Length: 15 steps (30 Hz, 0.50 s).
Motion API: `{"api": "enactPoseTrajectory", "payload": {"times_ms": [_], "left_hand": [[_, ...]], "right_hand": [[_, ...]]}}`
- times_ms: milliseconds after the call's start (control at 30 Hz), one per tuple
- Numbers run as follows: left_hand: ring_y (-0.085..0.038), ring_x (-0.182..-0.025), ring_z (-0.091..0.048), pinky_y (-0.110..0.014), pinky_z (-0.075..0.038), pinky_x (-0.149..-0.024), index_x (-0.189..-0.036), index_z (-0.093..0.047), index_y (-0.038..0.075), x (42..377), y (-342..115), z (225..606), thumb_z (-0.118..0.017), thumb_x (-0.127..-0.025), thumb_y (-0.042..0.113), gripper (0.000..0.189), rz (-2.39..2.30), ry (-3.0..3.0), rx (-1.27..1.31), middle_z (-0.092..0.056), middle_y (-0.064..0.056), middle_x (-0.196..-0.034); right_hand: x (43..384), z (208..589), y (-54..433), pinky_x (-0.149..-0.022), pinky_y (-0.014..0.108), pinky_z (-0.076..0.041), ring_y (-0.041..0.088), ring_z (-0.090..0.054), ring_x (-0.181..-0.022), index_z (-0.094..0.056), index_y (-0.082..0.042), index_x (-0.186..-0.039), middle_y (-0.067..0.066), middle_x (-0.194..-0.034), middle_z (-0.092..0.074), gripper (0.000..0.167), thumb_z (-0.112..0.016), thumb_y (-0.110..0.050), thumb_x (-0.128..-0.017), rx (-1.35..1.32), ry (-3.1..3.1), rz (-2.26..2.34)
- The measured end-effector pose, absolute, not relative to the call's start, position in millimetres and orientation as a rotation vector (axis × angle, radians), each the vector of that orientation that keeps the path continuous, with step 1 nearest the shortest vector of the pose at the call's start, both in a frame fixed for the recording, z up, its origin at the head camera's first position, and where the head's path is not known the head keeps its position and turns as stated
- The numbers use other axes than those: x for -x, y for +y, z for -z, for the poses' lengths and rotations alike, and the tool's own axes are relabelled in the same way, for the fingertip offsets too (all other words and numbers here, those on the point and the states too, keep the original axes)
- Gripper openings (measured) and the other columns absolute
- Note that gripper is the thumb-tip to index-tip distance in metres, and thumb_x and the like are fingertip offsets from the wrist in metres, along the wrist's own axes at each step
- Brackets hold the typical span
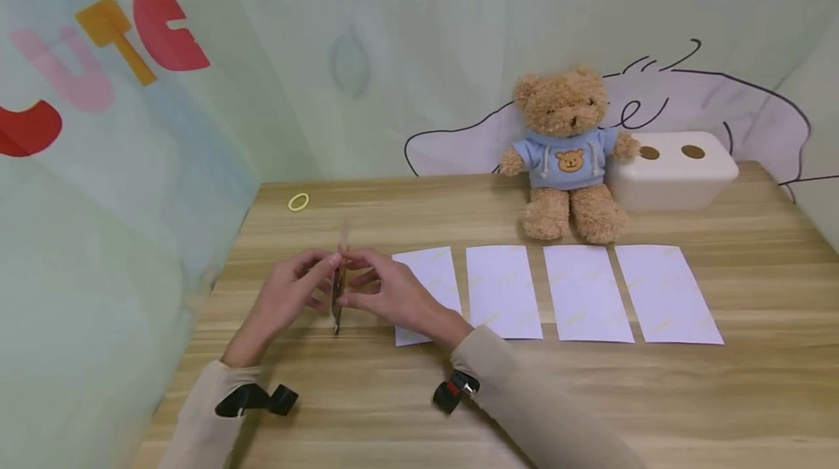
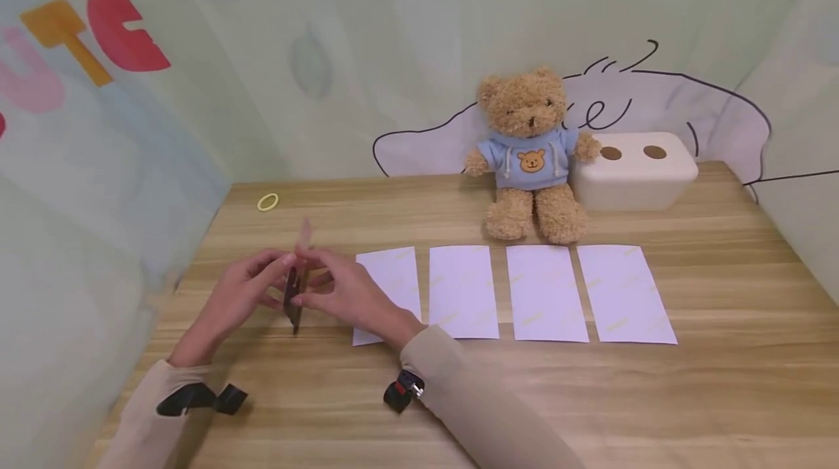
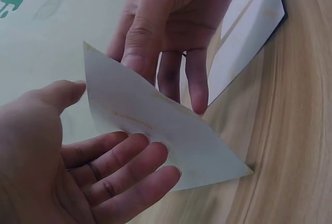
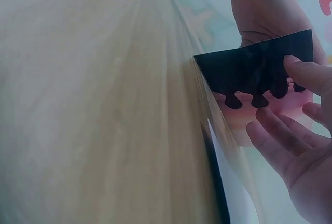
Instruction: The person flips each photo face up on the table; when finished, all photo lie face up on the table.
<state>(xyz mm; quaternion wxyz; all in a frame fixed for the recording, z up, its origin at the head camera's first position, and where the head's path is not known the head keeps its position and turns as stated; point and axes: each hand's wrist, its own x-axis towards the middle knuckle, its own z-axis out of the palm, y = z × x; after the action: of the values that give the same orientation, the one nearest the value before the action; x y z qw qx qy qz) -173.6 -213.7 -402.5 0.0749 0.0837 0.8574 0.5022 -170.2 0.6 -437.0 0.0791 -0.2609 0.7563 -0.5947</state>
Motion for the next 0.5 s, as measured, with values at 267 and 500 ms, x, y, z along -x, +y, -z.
{"api": "enactPoseTrajectory", "payload": {"times_ms": [267, 500], "left_hand": [[-0.023, -0.087, -0.073, -0.041, -0.064, -0.065, -0.13, -0.068, -0.001, 173.5, -216.3, 400.4, -0.06, -0.109, 0.044, 0.05, -1.519, 2.567, -0.257, -0.072, -0.021, -0.113], [-0.022, -0.092, -0.072, -0.04, -0.063, -0.064, -0.127, -0.07, -0.001, 172.7, -218.1, 398.0, -0.058, -0.11, 0.038, 0.043, -1.526, 2.584, -0.295, -0.073, -0.019, -0.112]], "right_hand": [[167.2, 436.1, -3.1, -0.089, 0.023, -0.057, 0.022, -0.07, -0.115, -0.051, -0.012, -0.156, 0.009, -0.149, -0.059, 0.07, -0.083, -0.015, -0.095, 0.828, 2.249, 1.81], [165.9, 436.1, -4.4, -0.087, 0.026, -0.059, 0.029, -0.07, -0.112, -0.048, -0.01, -0.159, 0.014, -0.148, -0.057, 0.074, -0.083, -0.009, -0.094, 0.883, 2.256, 1.827]]}}
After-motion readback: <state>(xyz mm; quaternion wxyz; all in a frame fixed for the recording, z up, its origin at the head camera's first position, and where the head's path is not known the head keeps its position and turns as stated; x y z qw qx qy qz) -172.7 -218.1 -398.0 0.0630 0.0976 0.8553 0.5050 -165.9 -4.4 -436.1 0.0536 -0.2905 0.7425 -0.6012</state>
